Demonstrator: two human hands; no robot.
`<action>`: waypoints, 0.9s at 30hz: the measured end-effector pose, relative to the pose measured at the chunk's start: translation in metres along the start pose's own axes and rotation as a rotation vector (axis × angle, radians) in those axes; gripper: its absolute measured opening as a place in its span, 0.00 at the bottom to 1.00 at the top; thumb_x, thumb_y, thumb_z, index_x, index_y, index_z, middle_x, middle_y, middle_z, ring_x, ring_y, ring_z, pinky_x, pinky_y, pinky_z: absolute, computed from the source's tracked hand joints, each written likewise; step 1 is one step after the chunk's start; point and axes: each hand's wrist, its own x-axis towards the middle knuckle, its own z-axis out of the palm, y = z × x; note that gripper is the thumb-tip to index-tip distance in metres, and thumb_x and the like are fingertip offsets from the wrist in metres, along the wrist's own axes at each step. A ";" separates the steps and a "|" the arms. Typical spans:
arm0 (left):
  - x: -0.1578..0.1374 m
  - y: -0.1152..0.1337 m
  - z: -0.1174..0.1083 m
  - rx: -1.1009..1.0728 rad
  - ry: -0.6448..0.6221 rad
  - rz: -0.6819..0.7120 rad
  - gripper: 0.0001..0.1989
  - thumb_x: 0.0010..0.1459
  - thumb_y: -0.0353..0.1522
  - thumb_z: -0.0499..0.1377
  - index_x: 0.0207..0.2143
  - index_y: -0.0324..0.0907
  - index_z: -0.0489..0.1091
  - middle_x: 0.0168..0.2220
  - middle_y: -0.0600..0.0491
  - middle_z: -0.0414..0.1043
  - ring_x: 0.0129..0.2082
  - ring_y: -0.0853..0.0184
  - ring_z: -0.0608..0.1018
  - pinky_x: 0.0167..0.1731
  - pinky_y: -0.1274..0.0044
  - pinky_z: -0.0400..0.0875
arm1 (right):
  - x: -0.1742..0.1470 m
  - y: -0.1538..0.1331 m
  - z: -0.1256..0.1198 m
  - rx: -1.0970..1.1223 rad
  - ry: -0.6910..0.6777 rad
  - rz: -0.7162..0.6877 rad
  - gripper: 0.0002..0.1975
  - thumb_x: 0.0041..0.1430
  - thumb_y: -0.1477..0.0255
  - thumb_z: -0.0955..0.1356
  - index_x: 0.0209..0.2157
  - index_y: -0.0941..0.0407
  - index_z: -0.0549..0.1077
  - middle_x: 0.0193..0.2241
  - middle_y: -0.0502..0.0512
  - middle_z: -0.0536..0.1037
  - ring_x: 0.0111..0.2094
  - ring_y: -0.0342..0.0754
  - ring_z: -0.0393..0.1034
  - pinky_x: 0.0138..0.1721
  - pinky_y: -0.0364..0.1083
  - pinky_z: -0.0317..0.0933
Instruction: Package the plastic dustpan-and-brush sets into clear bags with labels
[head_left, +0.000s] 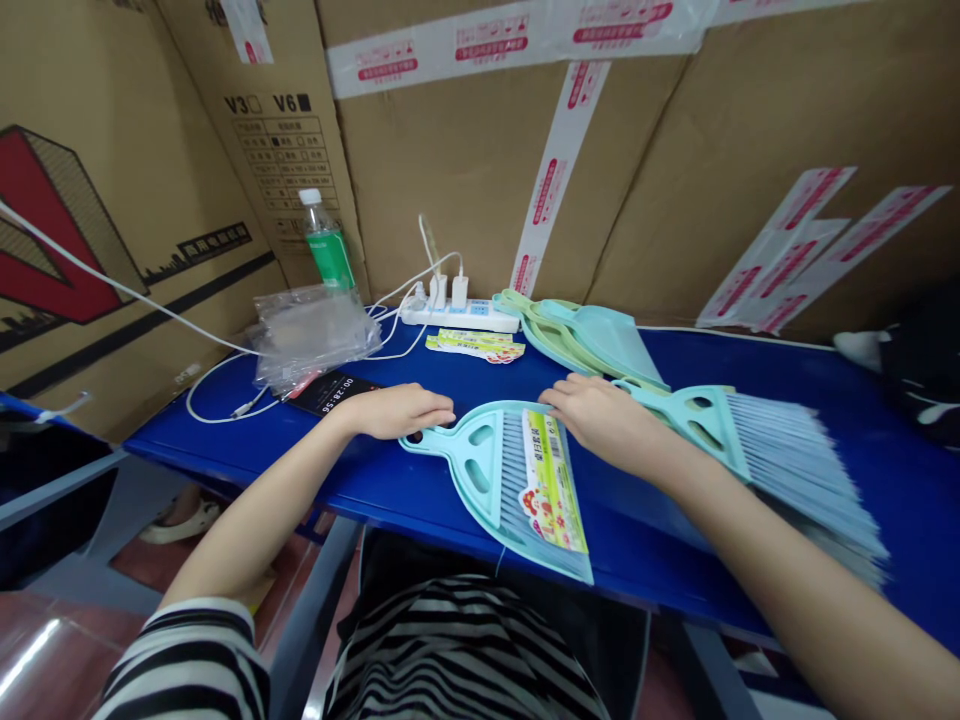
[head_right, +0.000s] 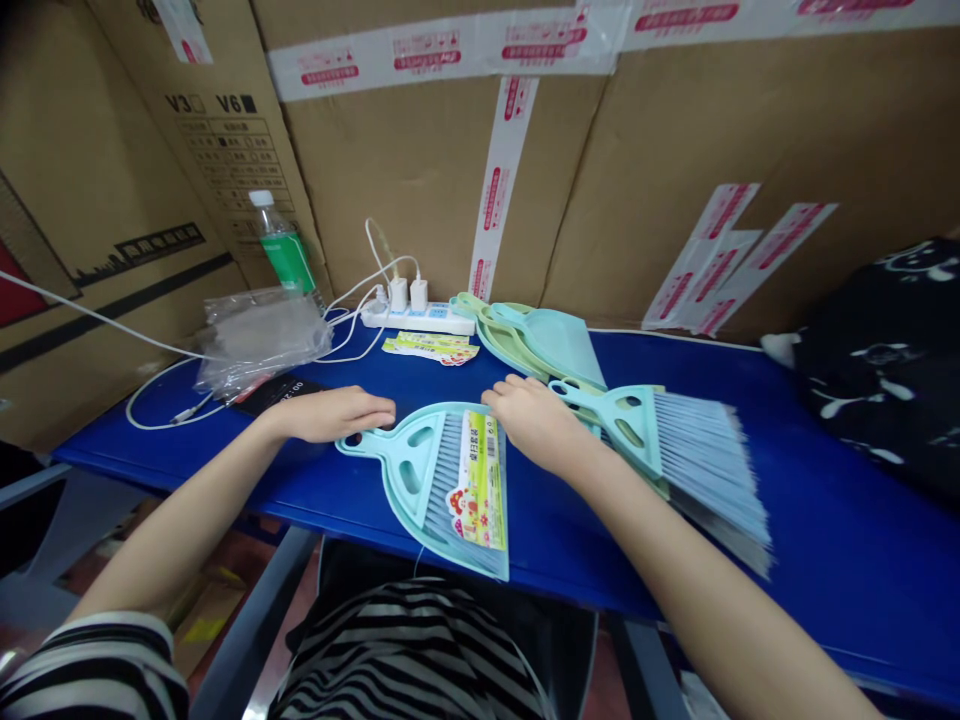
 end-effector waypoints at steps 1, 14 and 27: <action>0.000 0.000 0.000 0.018 0.013 -0.007 0.15 0.64 0.36 0.44 0.26 0.42 0.62 0.22 0.58 0.64 0.22 0.73 0.67 0.26 0.80 0.60 | 0.000 -0.001 -0.001 -0.006 -0.003 0.005 0.12 0.57 0.84 0.62 0.35 0.59 0.74 0.32 0.59 0.78 0.36 0.52 0.70 0.35 0.46 0.57; -0.018 -0.011 -0.022 0.727 0.597 -0.954 0.18 0.60 0.32 0.50 0.49 0.31 0.64 0.47 0.33 0.70 0.50 0.48 0.71 0.46 0.65 0.65 | 0.000 -0.002 -0.007 0.018 -0.020 0.037 0.08 0.60 0.79 0.63 0.34 0.59 0.74 0.33 0.59 0.78 0.36 0.52 0.72 0.34 0.46 0.57; -0.021 -0.020 -0.024 0.673 0.704 -0.904 0.27 0.53 0.23 0.45 0.57 0.29 0.58 0.32 0.38 0.77 0.34 0.56 0.79 0.39 0.68 0.69 | 0.006 -0.006 0.002 0.099 0.063 0.008 0.13 0.63 0.78 0.58 0.40 0.57 0.73 0.36 0.59 0.78 0.35 0.50 0.73 0.34 0.46 0.58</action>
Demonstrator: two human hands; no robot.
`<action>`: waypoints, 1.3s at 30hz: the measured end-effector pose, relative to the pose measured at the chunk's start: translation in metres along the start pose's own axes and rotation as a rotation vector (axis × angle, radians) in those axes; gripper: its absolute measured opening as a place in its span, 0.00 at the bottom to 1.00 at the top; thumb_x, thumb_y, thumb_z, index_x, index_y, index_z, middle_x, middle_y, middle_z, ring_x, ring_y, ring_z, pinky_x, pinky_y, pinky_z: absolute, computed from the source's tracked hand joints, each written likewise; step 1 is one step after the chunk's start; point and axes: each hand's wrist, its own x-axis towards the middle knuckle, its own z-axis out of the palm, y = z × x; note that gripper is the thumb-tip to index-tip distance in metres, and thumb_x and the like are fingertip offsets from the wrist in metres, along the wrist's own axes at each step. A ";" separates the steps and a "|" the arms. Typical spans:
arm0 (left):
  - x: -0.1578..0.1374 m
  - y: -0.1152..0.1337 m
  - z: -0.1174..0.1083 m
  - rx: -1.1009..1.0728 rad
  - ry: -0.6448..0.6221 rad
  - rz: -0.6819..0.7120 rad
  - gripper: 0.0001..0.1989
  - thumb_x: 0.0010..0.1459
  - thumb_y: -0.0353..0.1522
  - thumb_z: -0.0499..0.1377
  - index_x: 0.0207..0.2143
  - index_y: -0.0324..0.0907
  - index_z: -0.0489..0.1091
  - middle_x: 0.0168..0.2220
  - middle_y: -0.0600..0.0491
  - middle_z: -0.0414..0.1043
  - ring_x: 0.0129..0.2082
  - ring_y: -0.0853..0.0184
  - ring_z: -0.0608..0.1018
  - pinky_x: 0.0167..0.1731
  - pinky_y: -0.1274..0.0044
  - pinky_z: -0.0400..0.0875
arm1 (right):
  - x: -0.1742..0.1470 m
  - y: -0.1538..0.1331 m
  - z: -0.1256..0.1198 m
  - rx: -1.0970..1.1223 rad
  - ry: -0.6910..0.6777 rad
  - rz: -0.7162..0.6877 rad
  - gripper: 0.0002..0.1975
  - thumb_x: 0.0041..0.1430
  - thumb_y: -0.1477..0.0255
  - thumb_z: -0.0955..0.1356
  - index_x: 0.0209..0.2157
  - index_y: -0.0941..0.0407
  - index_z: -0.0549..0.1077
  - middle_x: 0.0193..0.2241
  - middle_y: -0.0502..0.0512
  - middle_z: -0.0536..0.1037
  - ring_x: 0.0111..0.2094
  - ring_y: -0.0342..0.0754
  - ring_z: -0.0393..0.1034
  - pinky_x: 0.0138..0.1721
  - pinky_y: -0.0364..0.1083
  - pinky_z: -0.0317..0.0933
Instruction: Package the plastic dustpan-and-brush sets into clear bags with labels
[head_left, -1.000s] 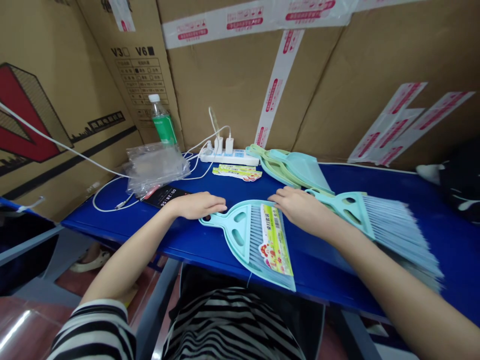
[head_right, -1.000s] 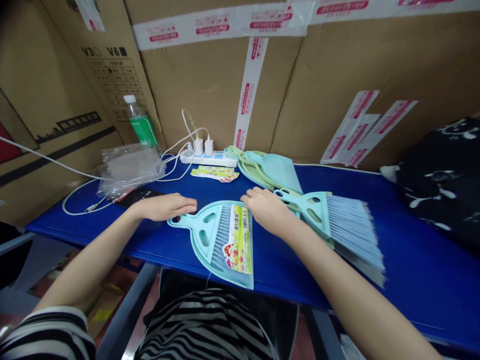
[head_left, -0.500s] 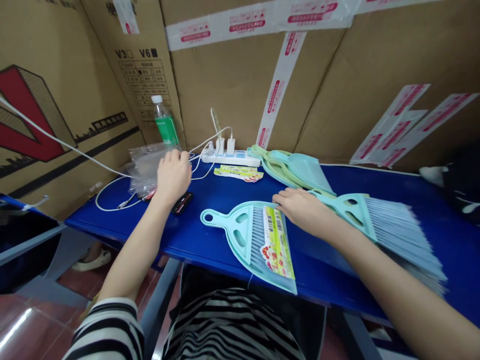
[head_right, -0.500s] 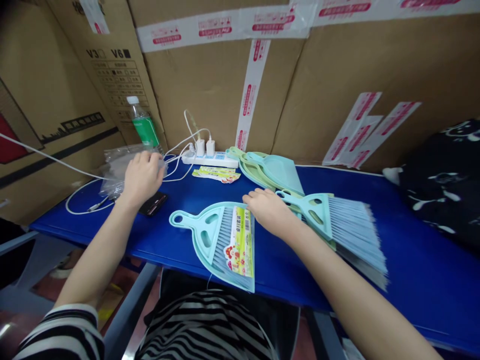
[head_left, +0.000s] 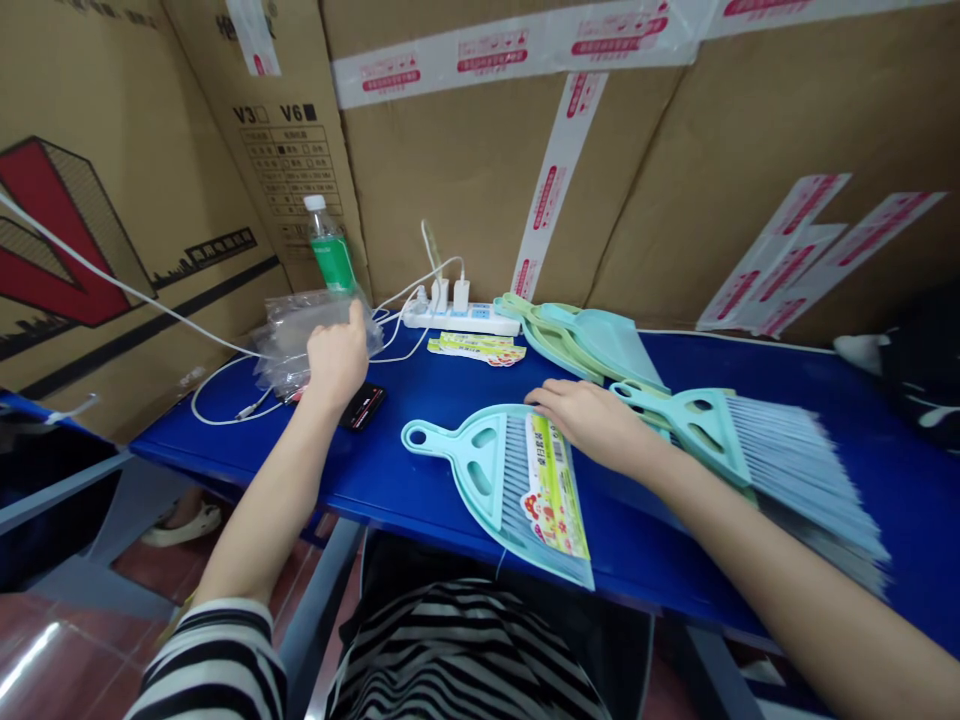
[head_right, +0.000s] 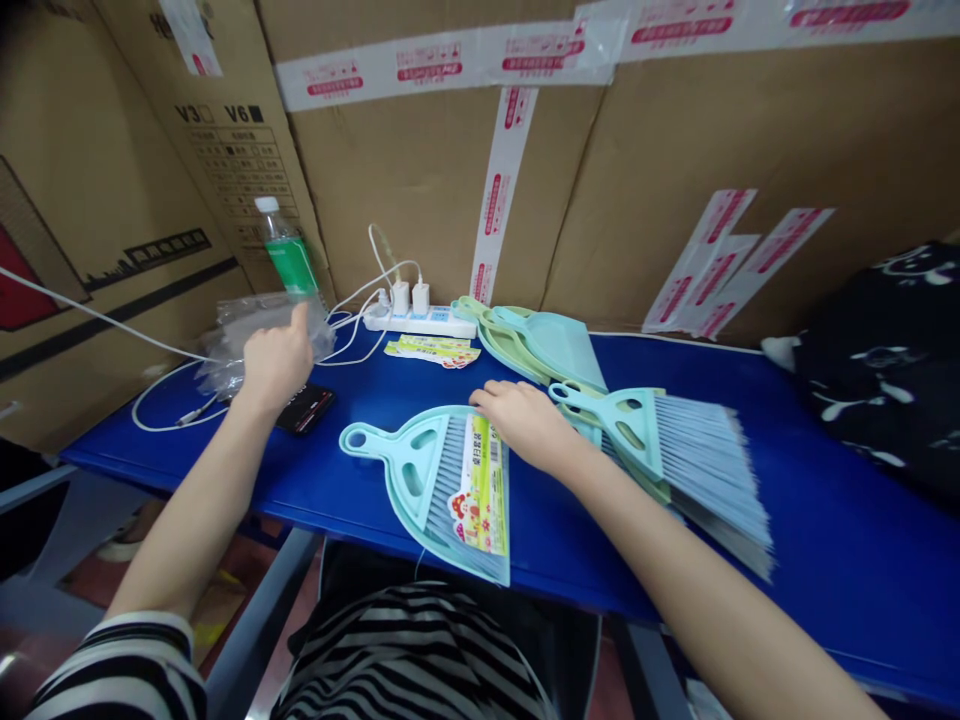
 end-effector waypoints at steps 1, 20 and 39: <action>0.000 0.000 0.000 -0.007 0.026 -0.006 0.28 0.53 0.23 0.46 0.59 0.29 0.56 0.32 0.39 0.77 0.33 0.57 0.79 0.38 0.68 0.69 | 0.000 0.000 0.000 -0.002 0.001 0.001 0.13 0.64 0.78 0.58 0.39 0.57 0.74 0.35 0.58 0.78 0.35 0.50 0.73 0.34 0.46 0.58; -0.008 0.013 0.001 -0.141 0.229 0.322 0.15 0.61 0.29 0.46 0.39 0.43 0.73 0.36 0.47 0.77 0.39 0.59 0.75 0.30 0.73 0.67 | -0.002 -0.002 -0.005 0.103 -0.071 0.091 0.12 0.62 0.79 0.59 0.39 0.57 0.72 0.38 0.58 0.77 0.40 0.50 0.72 0.33 0.43 0.60; -0.017 0.029 0.002 -0.532 -0.248 0.900 0.19 0.66 0.37 0.45 0.36 0.41 0.74 0.34 0.51 0.77 0.33 0.67 0.76 0.37 0.76 0.68 | -0.001 -0.002 -0.012 0.046 -0.121 0.156 0.11 0.60 0.80 0.58 0.33 0.56 0.69 0.30 0.55 0.77 0.31 0.48 0.72 0.25 0.43 0.50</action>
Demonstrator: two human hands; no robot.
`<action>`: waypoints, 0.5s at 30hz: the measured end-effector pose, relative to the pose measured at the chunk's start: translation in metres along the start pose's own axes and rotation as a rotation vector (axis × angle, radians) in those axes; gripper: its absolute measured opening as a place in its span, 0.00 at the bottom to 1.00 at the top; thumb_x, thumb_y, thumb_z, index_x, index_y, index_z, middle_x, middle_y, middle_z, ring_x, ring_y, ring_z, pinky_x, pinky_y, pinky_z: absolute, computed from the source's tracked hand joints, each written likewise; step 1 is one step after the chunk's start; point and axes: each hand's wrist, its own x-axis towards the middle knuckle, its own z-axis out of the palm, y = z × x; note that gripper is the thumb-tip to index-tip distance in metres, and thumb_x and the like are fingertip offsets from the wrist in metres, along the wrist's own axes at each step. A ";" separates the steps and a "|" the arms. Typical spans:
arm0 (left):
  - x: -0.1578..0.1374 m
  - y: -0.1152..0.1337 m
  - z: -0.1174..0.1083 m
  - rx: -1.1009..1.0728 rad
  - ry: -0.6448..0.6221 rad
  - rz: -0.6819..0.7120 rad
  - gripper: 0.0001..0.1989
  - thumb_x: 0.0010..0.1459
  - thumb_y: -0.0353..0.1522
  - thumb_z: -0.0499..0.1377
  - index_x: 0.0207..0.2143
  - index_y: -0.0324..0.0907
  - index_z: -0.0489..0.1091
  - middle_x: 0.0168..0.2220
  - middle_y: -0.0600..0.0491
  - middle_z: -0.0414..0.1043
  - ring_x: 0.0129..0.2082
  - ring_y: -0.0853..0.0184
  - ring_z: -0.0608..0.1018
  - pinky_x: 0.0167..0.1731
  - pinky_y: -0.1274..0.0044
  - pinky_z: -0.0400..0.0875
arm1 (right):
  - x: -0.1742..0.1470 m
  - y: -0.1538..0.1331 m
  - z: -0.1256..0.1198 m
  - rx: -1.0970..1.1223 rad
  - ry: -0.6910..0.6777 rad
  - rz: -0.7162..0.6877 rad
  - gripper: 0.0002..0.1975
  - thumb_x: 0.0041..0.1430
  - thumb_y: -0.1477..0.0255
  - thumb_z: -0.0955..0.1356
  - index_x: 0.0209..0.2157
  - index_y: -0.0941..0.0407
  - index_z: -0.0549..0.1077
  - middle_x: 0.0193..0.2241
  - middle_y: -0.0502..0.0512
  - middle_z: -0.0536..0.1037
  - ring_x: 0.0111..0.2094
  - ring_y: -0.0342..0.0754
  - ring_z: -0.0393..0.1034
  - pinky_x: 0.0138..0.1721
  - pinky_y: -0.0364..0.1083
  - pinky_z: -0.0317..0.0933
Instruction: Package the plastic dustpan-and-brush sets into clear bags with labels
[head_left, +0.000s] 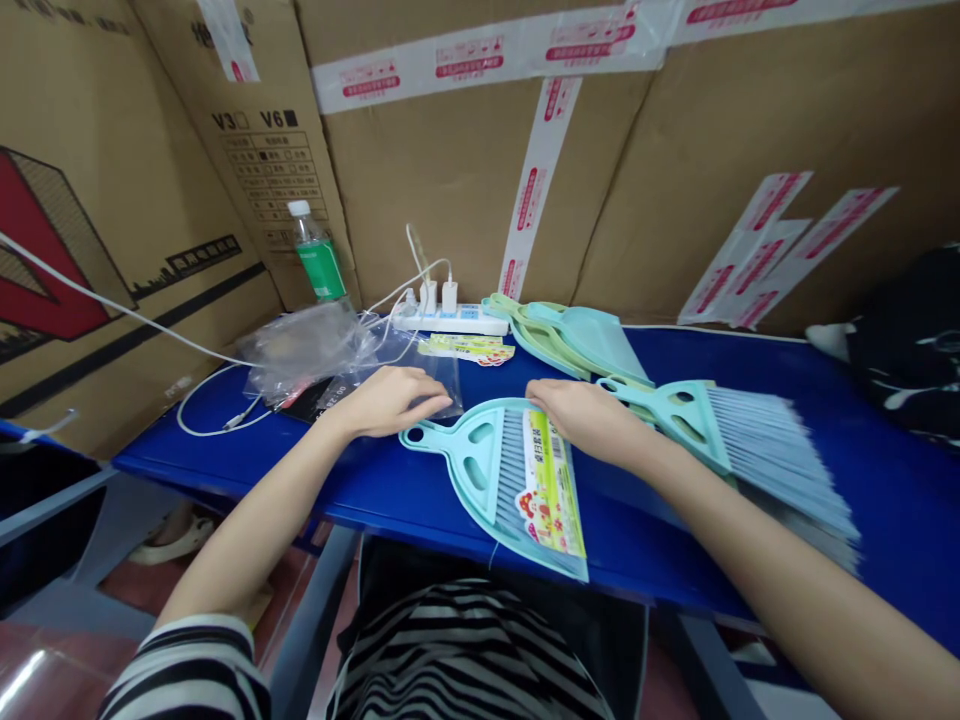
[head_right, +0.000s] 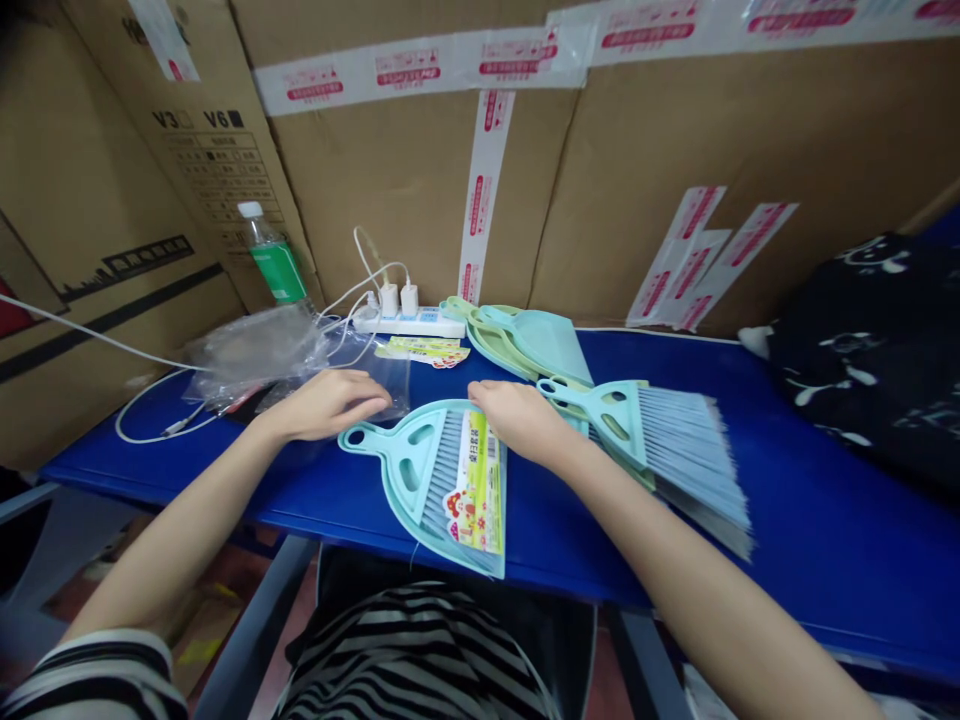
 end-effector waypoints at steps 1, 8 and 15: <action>0.000 -0.001 0.000 0.006 -0.010 -0.007 0.20 0.66 0.37 0.44 0.35 0.40 0.74 0.34 0.51 0.77 0.33 0.67 0.76 0.37 0.76 0.68 | 0.000 0.001 -0.002 0.002 -0.005 0.015 0.11 0.59 0.81 0.58 0.33 0.55 0.68 0.28 0.55 0.76 0.29 0.48 0.71 0.24 0.43 0.49; -0.002 -0.010 0.006 0.058 0.001 -0.062 0.15 0.64 0.29 0.47 0.48 0.42 0.70 0.44 0.50 0.75 0.41 0.65 0.77 0.42 0.74 0.69 | -0.002 0.012 -0.010 0.237 -0.023 0.046 0.12 0.53 0.82 0.59 0.32 0.54 0.68 0.29 0.53 0.78 0.30 0.48 0.72 0.27 0.41 0.55; -0.001 -0.005 0.011 0.118 -0.163 -0.135 0.21 0.62 0.27 0.49 0.56 0.46 0.64 0.57 0.48 0.66 0.51 0.62 0.73 0.48 0.71 0.69 | -0.003 0.038 -0.011 0.372 0.048 -0.028 0.13 0.59 0.76 0.56 0.32 0.53 0.71 0.28 0.53 0.79 0.29 0.48 0.73 0.29 0.44 0.61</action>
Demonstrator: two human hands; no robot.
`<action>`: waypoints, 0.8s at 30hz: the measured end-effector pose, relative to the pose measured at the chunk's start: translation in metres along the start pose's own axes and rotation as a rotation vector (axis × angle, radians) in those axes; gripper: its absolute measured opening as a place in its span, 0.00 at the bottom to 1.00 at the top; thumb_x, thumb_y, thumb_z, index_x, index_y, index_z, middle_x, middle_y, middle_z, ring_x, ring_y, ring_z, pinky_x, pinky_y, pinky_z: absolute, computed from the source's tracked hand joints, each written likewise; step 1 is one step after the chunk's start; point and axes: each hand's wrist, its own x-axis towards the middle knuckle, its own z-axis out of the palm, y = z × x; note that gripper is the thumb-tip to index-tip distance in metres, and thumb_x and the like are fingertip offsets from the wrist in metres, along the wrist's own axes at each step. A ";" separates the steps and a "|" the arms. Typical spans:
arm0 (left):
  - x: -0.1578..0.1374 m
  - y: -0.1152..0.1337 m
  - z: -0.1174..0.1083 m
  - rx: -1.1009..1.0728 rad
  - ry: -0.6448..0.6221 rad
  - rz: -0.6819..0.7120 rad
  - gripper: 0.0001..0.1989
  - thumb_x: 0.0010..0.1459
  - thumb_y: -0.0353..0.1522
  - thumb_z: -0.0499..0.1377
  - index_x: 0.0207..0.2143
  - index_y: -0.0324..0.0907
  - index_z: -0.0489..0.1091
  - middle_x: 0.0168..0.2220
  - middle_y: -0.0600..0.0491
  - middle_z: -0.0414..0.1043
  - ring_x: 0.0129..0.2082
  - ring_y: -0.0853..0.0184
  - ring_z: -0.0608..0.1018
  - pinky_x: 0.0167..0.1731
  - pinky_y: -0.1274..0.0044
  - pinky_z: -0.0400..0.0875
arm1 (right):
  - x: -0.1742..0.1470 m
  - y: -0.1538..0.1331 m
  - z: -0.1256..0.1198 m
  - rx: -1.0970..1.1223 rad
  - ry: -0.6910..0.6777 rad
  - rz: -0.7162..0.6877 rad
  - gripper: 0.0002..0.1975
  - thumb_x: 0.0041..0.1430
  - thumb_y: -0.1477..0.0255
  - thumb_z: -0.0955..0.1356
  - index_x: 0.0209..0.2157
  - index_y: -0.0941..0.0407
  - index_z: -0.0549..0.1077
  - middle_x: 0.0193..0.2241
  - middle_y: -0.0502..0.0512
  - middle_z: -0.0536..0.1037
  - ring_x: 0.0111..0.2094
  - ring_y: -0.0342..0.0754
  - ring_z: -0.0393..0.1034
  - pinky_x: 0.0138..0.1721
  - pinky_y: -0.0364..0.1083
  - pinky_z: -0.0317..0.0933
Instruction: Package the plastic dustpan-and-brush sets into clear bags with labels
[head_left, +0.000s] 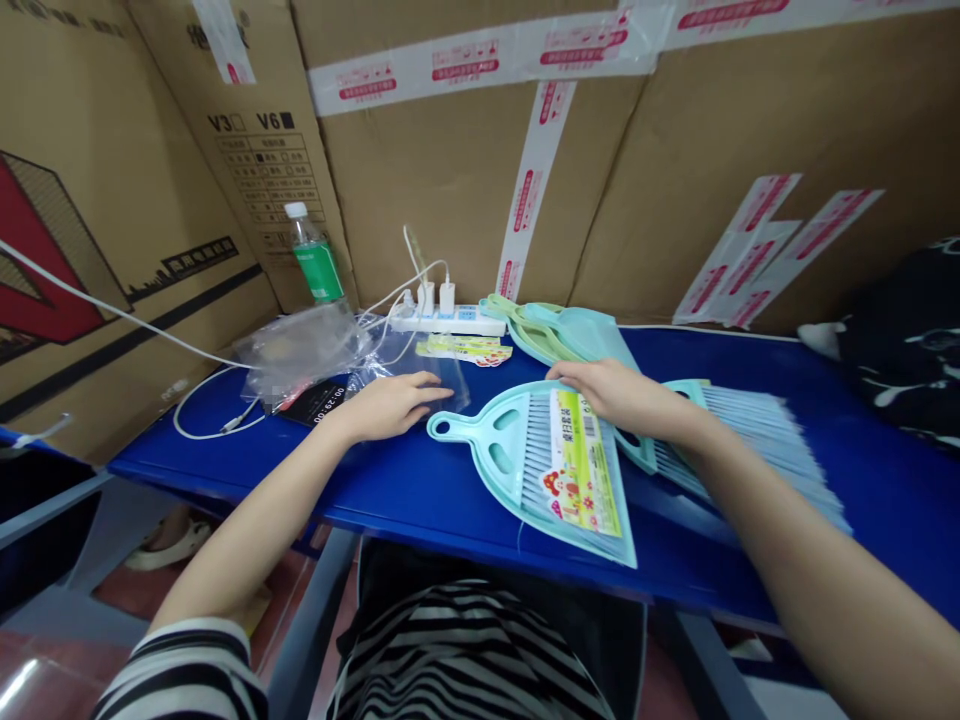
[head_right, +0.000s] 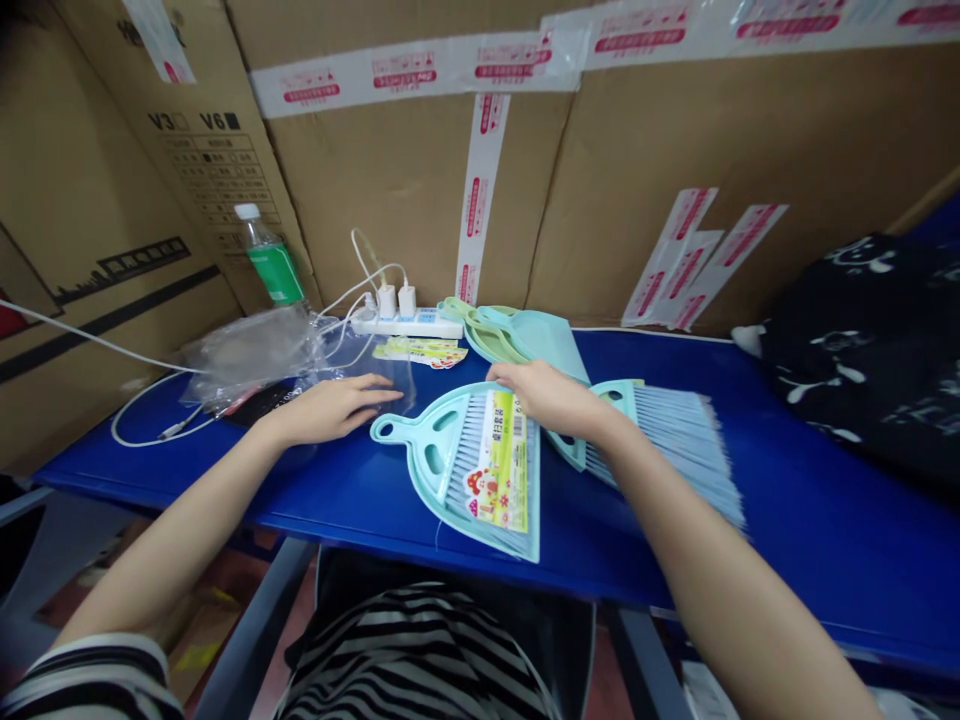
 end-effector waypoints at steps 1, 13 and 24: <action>0.000 0.001 0.001 -0.005 -0.012 0.012 0.22 0.61 0.25 0.48 0.57 0.46 0.64 0.59 0.49 0.63 0.54 0.62 0.71 0.51 0.71 0.67 | -0.001 0.002 -0.003 -0.007 0.007 -0.008 0.14 0.59 0.76 0.56 0.32 0.53 0.71 0.27 0.53 0.78 0.28 0.48 0.73 0.29 0.44 0.61; -0.004 -0.007 -0.008 -0.229 -0.003 0.222 0.15 0.55 0.24 0.50 0.36 0.44 0.75 0.40 0.55 0.78 0.40 0.68 0.77 0.42 0.75 0.70 | -0.004 0.020 -0.012 -0.053 0.226 0.119 0.14 0.57 0.75 0.56 0.27 0.53 0.71 0.26 0.53 0.79 0.27 0.50 0.73 0.27 0.44 0.61; 0.008 0.010 0.009 0.017 0.075 -0.216 0.13 0.56 0.28 0.51 0.45 0.40 0.61 0.31 0.52 0.71 0.34 0.61 0.76 0.34 0.73 0.69 | 0.002 0.024 0.004 -0.035 0.105 0.156 0.12 0.59 0.73 0.58 0.30 0.52 0.72 0.28 0.54 0.79 0.29 0.51 0.73 0.27 0.45 0.60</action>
